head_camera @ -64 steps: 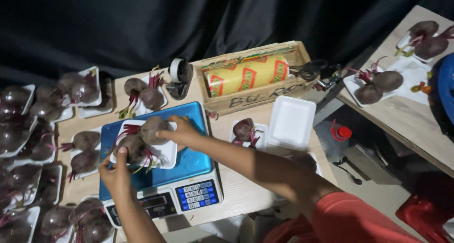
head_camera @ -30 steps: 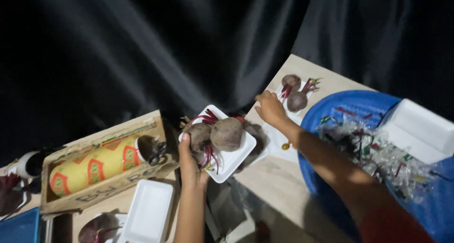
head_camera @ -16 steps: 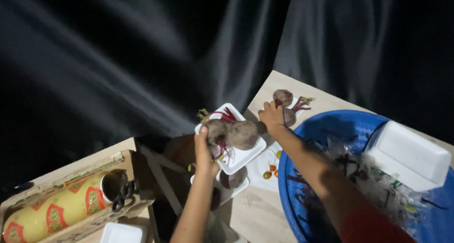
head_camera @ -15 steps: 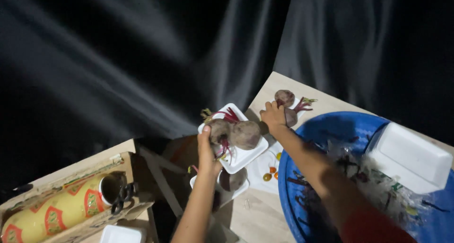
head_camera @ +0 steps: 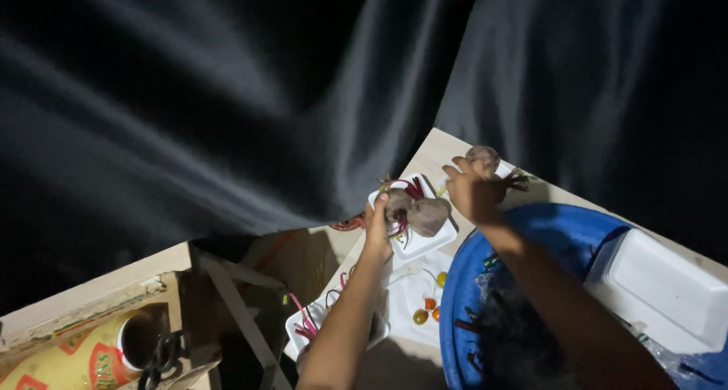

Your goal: The person weighs several beets on a digital scale and then wraps a single beet in plastic film.

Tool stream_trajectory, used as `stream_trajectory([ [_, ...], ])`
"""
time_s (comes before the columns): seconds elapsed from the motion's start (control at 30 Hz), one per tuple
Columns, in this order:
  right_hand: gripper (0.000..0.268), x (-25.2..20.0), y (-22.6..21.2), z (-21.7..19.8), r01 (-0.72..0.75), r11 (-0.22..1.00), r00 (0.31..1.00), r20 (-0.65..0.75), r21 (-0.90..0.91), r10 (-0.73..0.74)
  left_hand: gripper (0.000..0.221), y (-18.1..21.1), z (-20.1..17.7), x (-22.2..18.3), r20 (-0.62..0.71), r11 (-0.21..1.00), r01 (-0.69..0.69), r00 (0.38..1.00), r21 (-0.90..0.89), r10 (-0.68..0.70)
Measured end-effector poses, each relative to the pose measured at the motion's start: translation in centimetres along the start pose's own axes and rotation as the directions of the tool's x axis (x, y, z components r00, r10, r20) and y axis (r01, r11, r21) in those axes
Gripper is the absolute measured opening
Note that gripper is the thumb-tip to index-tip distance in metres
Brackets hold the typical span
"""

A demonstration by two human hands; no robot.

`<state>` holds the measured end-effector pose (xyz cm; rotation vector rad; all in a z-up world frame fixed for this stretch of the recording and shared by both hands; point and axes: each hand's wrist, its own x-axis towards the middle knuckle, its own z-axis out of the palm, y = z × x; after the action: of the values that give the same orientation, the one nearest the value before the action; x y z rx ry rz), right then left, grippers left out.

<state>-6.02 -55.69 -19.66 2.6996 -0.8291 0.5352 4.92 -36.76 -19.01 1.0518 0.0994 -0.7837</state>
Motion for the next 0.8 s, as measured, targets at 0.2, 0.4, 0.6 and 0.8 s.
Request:
stream_trajectory([
  [0.2, 0.015, -2.3, -0.7, 0.6, -0.048, 0.754, 0.998, 0.058, 0.655, 0.014, 0.079, -6.1, -2.1, 7.3, 0.03, 0.965, -0.06, 0.998, 0.254, 0.054],
  [0.4, 0.031, -2.7, -0.7, -2.2, -0.299, 0.774, 0.909, 0.412, 0.558, 0.054, 0.1, -3.2, 0.5, 4.7, 0.021, 0.713, -0.069, 0.997, 0.698, 0.076],
  [0.6, 0.041, -2.9, 0.3, 8.3, -0.166, 0.792, 0.928, 0.365, 0.588, -0.077, 0.096, -6.1, -2.7, 10.5, 0.02, 0.441, -0.048, 0.998, 0.896, 0.068],
  [0.8, 0.01, -2.7, -4.1, 0.3, 0.342, 0.939, 0.857, -0.394, -0.046, -0.332, 0.075, 0.4, -2.1, 0.9, 0.004, 0.59, -0.201, 0.948, 0.782, 0.318],
])
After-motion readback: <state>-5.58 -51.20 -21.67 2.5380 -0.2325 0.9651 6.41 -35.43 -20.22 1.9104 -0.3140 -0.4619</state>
